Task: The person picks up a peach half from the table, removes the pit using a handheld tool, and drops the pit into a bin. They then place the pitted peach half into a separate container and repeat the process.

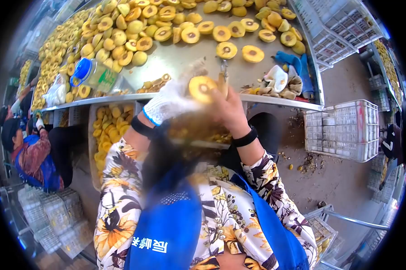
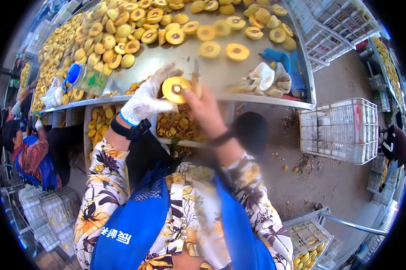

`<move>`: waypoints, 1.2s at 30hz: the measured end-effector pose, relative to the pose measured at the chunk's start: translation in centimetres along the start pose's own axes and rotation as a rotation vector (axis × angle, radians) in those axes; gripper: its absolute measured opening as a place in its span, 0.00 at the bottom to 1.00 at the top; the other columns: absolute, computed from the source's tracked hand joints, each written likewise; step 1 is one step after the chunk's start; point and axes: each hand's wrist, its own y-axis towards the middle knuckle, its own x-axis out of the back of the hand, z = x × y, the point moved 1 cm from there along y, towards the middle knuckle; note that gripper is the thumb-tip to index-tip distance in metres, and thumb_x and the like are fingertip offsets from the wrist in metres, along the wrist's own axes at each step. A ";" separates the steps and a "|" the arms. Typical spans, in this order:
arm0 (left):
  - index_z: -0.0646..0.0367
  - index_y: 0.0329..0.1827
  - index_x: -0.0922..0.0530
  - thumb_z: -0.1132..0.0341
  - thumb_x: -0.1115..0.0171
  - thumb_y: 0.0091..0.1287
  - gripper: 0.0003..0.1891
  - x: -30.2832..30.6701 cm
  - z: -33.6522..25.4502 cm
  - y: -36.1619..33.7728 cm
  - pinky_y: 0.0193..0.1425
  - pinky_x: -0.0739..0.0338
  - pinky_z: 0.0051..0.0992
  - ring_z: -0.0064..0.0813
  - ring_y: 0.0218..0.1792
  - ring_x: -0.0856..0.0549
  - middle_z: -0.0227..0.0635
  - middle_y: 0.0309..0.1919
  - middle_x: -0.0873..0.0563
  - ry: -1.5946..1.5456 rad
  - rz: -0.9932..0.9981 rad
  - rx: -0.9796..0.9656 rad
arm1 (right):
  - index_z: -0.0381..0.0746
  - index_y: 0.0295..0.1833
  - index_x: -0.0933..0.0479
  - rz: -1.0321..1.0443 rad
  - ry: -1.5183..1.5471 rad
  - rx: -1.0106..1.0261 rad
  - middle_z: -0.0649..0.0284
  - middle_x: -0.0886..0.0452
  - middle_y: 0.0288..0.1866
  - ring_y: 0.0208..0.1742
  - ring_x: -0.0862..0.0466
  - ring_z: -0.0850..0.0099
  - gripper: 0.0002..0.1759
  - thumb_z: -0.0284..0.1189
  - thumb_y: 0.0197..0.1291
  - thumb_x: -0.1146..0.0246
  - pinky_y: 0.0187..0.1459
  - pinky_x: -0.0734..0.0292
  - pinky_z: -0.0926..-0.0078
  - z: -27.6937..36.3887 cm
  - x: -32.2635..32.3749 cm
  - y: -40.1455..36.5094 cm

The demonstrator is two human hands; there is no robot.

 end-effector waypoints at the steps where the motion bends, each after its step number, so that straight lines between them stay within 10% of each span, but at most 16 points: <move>1: 0.62 0.72 0.44 0.76 0.31 0.51 0.44 0.2 0.9 -1.0 0.67 0.34 0.30 0.33 0.63 0.29 0.41 0.64 0.30 -0.146 -0.103 -0.039 | 0.36 0.55 0.29 -0.011 0.041 -0.027 0.62 0.21 0.27 0.16 0.30 0.81 0.19 0.36 0.65 0.41 0.17 0.35 0.82 -0.5 -0.7 -0.2; 6: 0.61 0.66 0.35 0.53 0.51 0.73 0.25 -2.1 5.0 -4.0 0.63 0.30 0.29 0.30 0.57 0.24 0.38 0.57 0.24 -0.445 -0.445 -0.073 | 0.32 0.45 0.27 -0.272 -0.438 0.345 0.50 0.18 0.30 0.26 0.17 0.57 0.19 0.37 0.59 0.36 0.31 0.23 0.60 -3.3 -4.2 -2.5; 8: 0.58 0.59 0.29 0.47 0.51 0.72 0.24 -0.8 9.6 -3.9 0.56 0.25 0.31 0.31 0.49 0.21 0.36 0.49 0.21 -0.317 -0.609 -0.126 | 0.34 0.47 0.26 -0.178 -0.674 0.196 0.49 0.18 0.30 0.29 0.16 0.60 0.20 0.40 0.59 0.37 0.33 0.23 0.65 -3.1 -4.0 -3.8; 18: 0.66 0.54 0.26 0.56 0.48 0.71 0.20 -2.2 7.6 -5.7 0.46 0.21 0.23 0.27 0.41 0.17 0.39 0.42 0.17 -0.468 -0.775 -0.125 | 0.34 0.39 0.34 0.041 -1.012 0.198 0.43 0.24 0.21 0.24 0.23 0.43 0.14 0.34 0.61 0.41 0.26 0.29 0.50 -3.8 -4.3 -7.8; 22: 0.66 0.52 0.25 0.61 0.48 0.71 0.17 -2.6 7.8 -6.1 0.44 0.21 0.22 0.26 0.41 0.17 0.40 0.41 0.17 0.090 -0.779 -0.324 | 0.34 0.38 0.34 0.032 -1.008 0.151 0.44 0.24 0.21 0.25 0.23 0.44 0.12 0.31 0.60 0.42 0.26 0.28 0.51 -3.6 -4.7 -8.2; 32: 0.70 0.39 0.22 0.44 0.51 0.70 0.30 1.5 9.1 -4.6 0.34 0.19 0.27 0.34 0.28 0.16 0.44 0.30 0.16 -0.266 -0.225 0.111 | 0.31 0.38 0.33 0.313 -1.081 0.128 0.45 0.23 0.23 0.27 0.22 0.45 0.10 0.26 0.54 0.43 0.29 0.28 0.53 -5.9 -3.0 -8.1; 36: 0.68 0.41 0.22 0.49 0.46 0.69 0.25 1.1 8.0 -4.5 0.37 0.20 0.25 0.30 0.31 0.16 0.39 0.32 0.16 -0.526 -0.284 0.217 | 0.31 0.41 0.31 0.238 -0.917 0.154 0.44 0.23 0.25 0.27 0.22 0.46 0.13 0.29 0.55 0.41 0.31 0.27 0.55 -6.5 -2.8 -7.5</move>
